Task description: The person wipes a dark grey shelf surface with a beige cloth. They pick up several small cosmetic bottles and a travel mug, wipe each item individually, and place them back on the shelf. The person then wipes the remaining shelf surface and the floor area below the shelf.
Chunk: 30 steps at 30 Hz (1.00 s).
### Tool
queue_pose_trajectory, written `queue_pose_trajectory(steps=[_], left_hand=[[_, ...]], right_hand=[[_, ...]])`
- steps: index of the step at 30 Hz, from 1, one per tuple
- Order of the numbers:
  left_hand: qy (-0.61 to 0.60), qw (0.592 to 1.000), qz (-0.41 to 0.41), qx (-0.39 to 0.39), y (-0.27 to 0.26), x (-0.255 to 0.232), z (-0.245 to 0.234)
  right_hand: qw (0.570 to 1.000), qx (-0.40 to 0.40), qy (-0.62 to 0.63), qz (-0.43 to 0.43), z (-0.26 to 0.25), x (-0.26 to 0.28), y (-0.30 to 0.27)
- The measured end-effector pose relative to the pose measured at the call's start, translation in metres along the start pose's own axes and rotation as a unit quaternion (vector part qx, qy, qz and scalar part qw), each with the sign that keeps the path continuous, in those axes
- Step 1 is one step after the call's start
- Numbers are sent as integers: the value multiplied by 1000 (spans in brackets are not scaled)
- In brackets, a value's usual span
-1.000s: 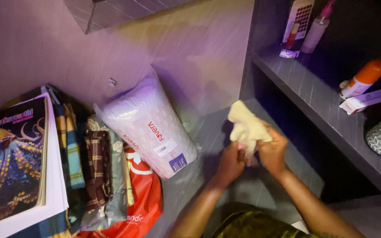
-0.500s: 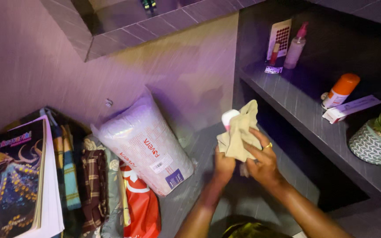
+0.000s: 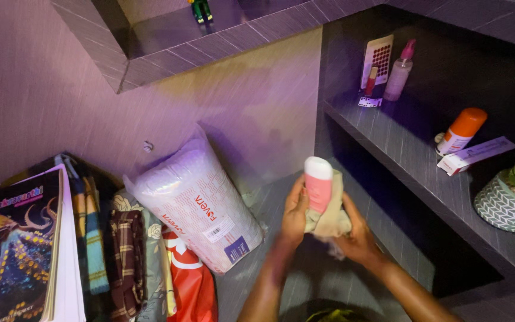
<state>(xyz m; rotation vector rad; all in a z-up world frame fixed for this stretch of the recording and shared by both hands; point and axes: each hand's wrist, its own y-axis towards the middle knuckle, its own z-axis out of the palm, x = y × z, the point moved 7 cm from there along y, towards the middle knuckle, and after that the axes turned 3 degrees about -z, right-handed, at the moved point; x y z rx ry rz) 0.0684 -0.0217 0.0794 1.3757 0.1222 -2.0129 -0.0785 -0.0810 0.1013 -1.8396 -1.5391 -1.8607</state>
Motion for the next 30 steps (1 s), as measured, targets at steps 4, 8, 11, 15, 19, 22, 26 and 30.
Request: queue_pose_trajectory(steps=[4, 8, 11, 15, 19, 22, 26, 30], left_hand=[[233, 966, 107, 22, -8, -9, 16], [455, 880, 134, 13, -26, -33, 36], [357, 931, 75, -4, -37, -43, 43], [183, 982, -19, -51, -31, -23, 40], [82, 997, 14, -3, -21, -19, 24], [80, 996, 26, 41, -18, -22, 17], [163, 981, -19, 104, -24, -25, 30], [282, 953, 17, 108, -30, -44, 42]], right_hand=[[995, -11, 17, 95, 3, -16, 2], [989, -107, -67, 79, -11, -15, 4], [974, -115, -190, -41, -15, 10, 6], [956, -145, -239, -86, -15, 20, 5], [967, -105, -200, -120, -18, 23, -3], [976, -79, -172, -106, -13, 24, -1], [978, -85, -154, -109, -9, 45, 10], [970, -68, -167, -162, -10, 69, 20]])
